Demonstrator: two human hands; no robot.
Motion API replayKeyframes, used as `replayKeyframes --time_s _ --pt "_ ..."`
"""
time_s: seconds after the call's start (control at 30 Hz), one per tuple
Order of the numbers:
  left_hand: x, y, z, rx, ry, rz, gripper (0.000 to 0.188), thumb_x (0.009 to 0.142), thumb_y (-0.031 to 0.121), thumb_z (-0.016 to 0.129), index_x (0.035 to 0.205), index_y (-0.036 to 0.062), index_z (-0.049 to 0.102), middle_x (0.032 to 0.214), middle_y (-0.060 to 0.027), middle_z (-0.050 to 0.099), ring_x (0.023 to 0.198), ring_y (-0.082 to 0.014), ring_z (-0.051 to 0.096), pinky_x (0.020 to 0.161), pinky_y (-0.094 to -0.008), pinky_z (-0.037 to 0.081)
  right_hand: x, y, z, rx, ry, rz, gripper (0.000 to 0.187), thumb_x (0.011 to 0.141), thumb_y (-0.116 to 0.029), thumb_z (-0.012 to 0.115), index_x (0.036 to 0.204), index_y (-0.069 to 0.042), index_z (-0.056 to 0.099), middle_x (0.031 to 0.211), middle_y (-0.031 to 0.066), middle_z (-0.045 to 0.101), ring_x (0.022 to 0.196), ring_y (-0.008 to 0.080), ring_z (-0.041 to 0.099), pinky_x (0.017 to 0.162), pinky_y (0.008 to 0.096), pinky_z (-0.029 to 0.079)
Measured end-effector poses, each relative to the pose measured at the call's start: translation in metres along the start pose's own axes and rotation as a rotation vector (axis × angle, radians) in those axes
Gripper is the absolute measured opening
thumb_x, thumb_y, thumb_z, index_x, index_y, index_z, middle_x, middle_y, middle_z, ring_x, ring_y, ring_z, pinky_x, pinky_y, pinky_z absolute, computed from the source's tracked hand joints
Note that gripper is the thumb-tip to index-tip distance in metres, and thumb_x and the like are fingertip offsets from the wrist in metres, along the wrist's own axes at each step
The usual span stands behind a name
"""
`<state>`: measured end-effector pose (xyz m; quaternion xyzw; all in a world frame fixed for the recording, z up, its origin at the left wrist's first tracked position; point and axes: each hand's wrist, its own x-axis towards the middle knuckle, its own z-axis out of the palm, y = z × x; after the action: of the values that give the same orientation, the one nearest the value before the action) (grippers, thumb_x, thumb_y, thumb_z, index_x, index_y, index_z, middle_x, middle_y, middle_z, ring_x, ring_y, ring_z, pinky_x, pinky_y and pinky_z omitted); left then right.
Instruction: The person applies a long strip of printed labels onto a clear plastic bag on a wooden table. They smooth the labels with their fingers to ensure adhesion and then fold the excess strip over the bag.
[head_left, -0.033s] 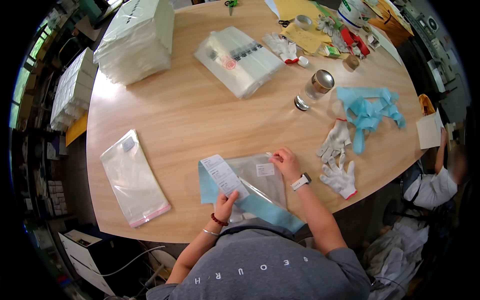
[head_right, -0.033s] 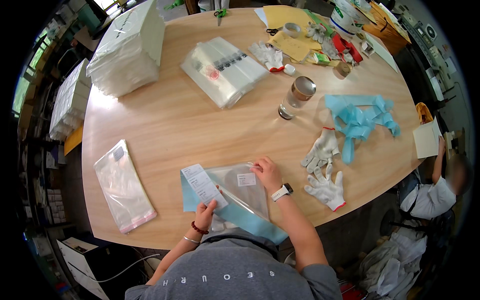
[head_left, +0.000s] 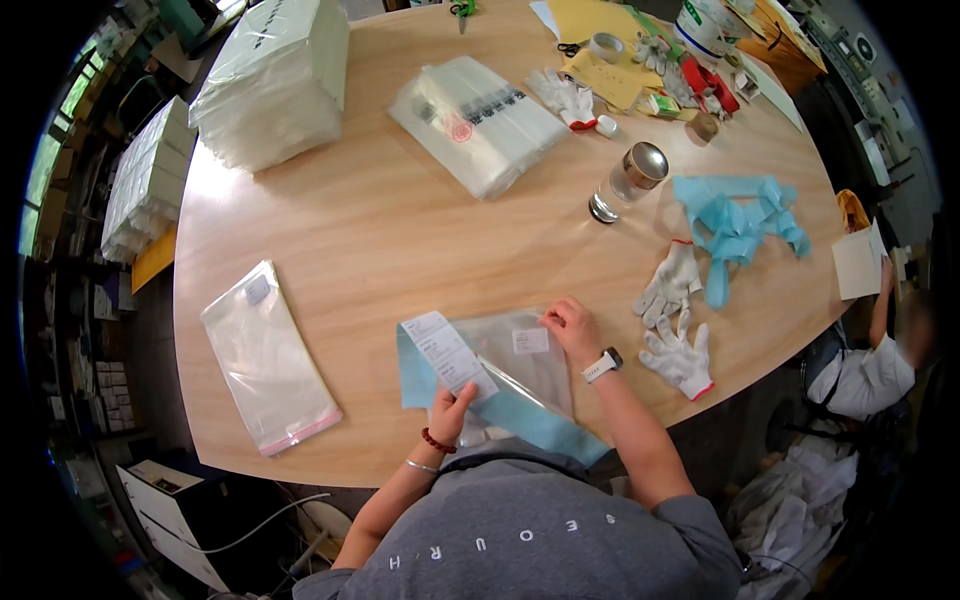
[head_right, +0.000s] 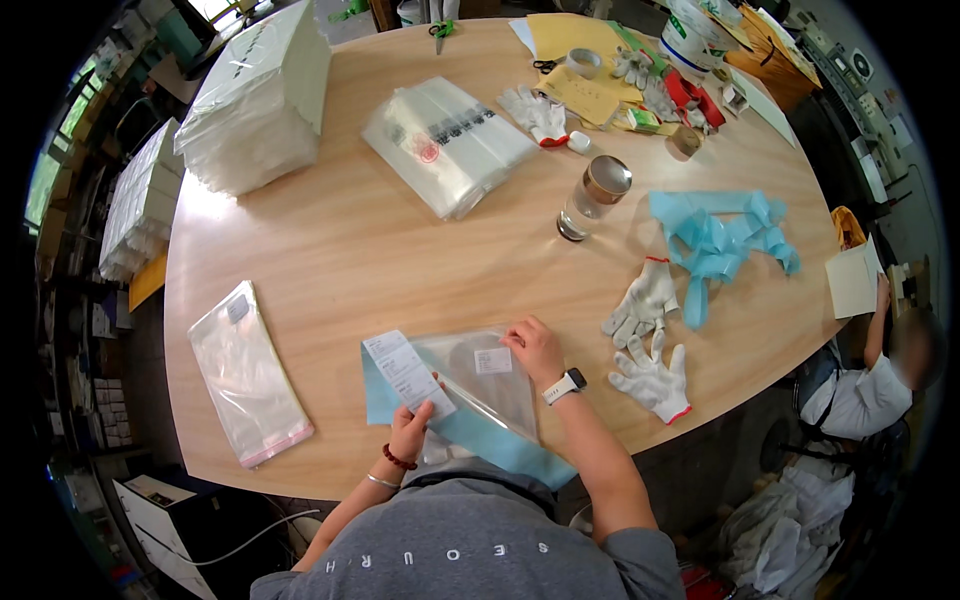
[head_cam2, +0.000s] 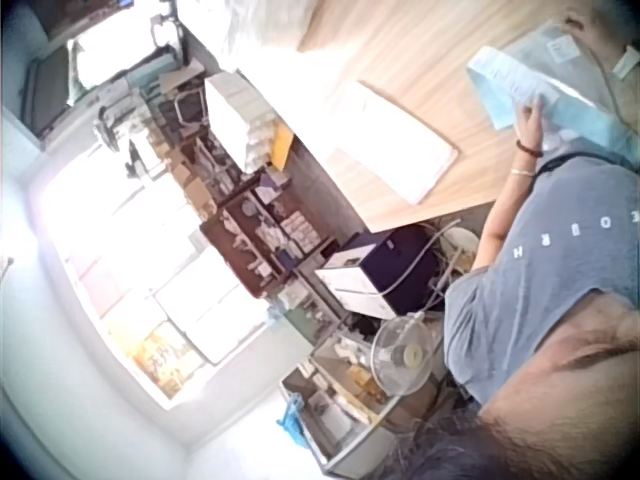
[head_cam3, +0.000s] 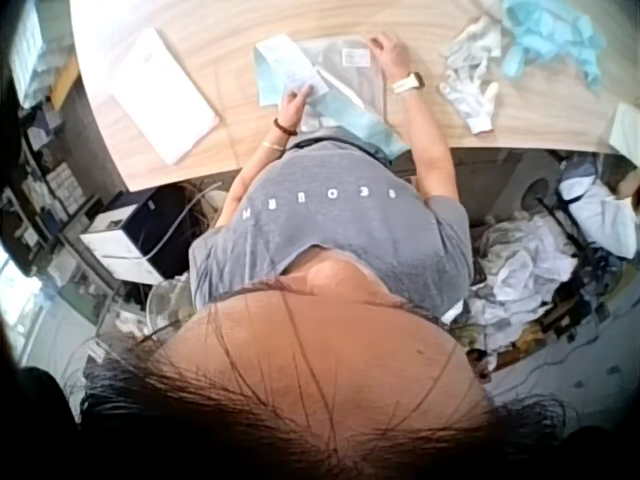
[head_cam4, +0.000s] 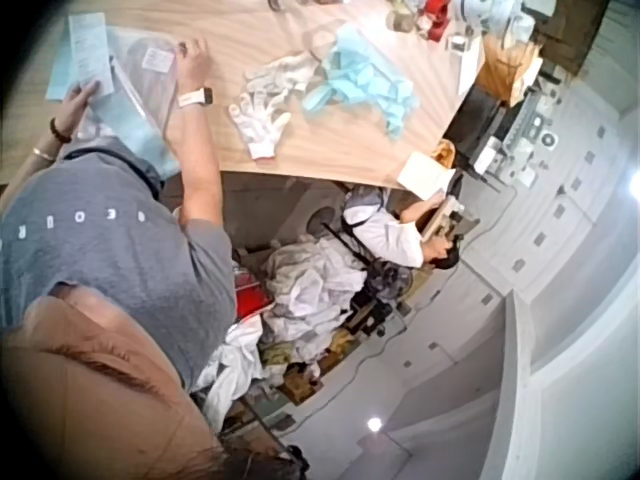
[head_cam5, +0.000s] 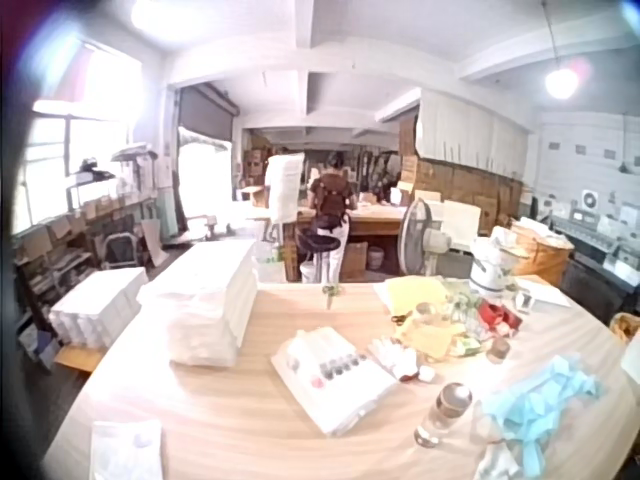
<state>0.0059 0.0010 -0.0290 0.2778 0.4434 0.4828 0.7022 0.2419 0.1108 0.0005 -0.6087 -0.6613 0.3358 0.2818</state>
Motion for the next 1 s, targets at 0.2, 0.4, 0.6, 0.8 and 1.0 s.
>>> replayKeyframes --time_s 0.2,0.4,0.6,0.8,1.0 --pt "-0.002 0.001 -0.002 -0.011 0.015 -0.028 0.028 0.086 0.014 0.051 0.110 -0.0006 0.053 0.106 -0.0040 0.056 0.095 -0.0108 0.051 0.082 -0.0249 0.041 -0.009 -0.032 -0.008 -0.281 0.267 -0.395 0.010 0.067 -0.010 0.066 0.073 -0.006 0.060 0.081 0.0068 0.056 0.070 0.0224 0.053 0.062 0.0315 0.045" --pt "-0.003 0.044 0.009 0.033 -0.183 -0.006 0.036 0.088 0.016 0.046 0.118 -0.0029 0.045 0.117 -0.0081 0.051 0.100 -0.0137 0.050 0.086 -0.0282 0.040 -0.050 -0.032 0.012 0.180 -0.262 -0.260 0.005 0.074 -0.008 0.058 0.077 -0.006 0.060 0.075 0.0078 0.057 0.069 0.0249 0.054 0.066 0.0303 0.045" --pt "0.007 0.034 0.016 0.146 -0.198 -0.060 0.030 0.086 0.015 0.050 0.111 -0.0011 0.052 0.109 -0.0061 0.055 0.099 -0.0129 0.050 0.084 -0.0265 0.041 -0.065 -0.040 0.035 0.913 -0.329 0.253 0.011 0.085 -0.012 0.051 0.091 -0.004 0.051 0.078 0.0065 0.056 0.072 0.0122 0.056 0.069 0.0254 0.045" --pt "0.014 0.029 0.020 -0.056 -0.134 -0.065 0.039 0.090 0.022 0.042 0.122 -0.0013 0.040 0.122 -0.0073 0.046 0.108 -0.0160 0.046 0.092 -0.0310 0.036 -0.060 -0.067 0.025 0.226 -0.259 -0.232 0.025 0.075 -0.004 0.059 0.100 -0.004 0.054 0.074 0.0103 0.057 0.073 0.0222 0.057 0.066 0.0292 0.047" --pt "0.017 0.034 0.024 -0.021 -0.130 -0.129 0.042 0.091 0.025 0.040 0.121 -0.0030 0.040 0.121 -0.0093 0.046 0.108 -0.0178 0.046 0.092 -0.0314 0.037 -0.066 -0.058 0.023 0.011 -0.163 -0.496 0.029 0.068 -0.003 0.062 0.096 -0.011 0.063 0.083 0.0096 0.059 0.080 0.0263 0.055 0.072 0.0367 0.044"
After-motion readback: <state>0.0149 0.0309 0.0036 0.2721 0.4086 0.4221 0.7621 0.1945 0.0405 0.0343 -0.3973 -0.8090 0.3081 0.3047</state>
